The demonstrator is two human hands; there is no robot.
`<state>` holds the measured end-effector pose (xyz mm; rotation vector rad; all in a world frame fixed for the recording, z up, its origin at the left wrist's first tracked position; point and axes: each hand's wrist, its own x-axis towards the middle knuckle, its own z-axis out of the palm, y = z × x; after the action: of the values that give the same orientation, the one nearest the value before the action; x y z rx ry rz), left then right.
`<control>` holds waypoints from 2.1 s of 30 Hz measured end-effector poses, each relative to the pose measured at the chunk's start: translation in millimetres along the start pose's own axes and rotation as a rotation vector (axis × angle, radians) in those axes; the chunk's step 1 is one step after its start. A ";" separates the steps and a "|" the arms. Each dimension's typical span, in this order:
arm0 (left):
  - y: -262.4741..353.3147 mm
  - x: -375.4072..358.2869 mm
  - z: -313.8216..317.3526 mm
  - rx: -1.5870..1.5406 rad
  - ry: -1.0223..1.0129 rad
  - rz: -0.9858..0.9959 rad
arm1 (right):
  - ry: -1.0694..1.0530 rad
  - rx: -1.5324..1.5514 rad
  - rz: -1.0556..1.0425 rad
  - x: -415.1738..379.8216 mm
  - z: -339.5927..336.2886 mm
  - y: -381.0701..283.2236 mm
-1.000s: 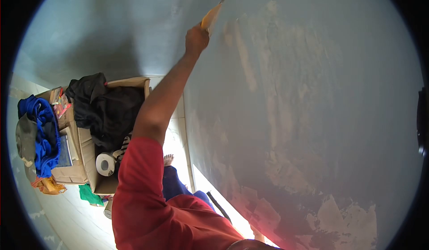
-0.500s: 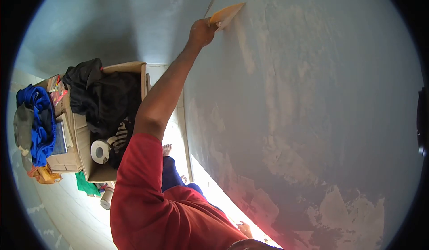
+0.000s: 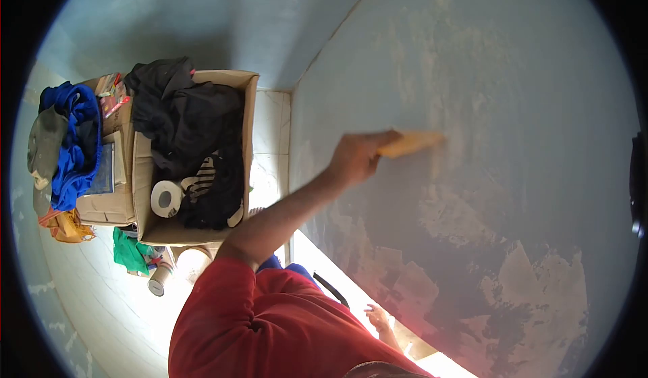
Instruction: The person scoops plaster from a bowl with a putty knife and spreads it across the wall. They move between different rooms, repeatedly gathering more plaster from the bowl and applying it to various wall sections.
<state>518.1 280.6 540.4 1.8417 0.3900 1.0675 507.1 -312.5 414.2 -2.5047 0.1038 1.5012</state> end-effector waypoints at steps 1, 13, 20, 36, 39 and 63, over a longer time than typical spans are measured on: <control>8.1 -15.8 -2.1 0.019 -0.056 -0.002 | 0.019 -0.026 0.017 1.3 -0.1 -7.9; -105.7 51.2 -14.1 -0.136 0.226 -0.466 | 0.101 -0.010 0.073 -30.2 2.1 -36.9; -84.0 104.8 -2.0 -0.122 0.220 -0.443 | 0.079 0.034 0.141 -41.9 22.2 -18.6; -75.1 94.2 -14.7 0.079 0.281 -0.376 | 0.057 0.055 0.024 -0.4 21.8 3.5; -124.7 135.1 -9.4 0.079 0.218 -0.386 | 0.234 0.205 -0.003 3.7 8.3 -2.6; -19.8 37.5 10.1 -0.017 0.181 -0.156 | 0.102 0.107 0.036 -12.8 19.8 -9.1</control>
<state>551.0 309.3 540.9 1.6749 0.6192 1.1285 485.4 -299.9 417.8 -2.5053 0.2408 1.3425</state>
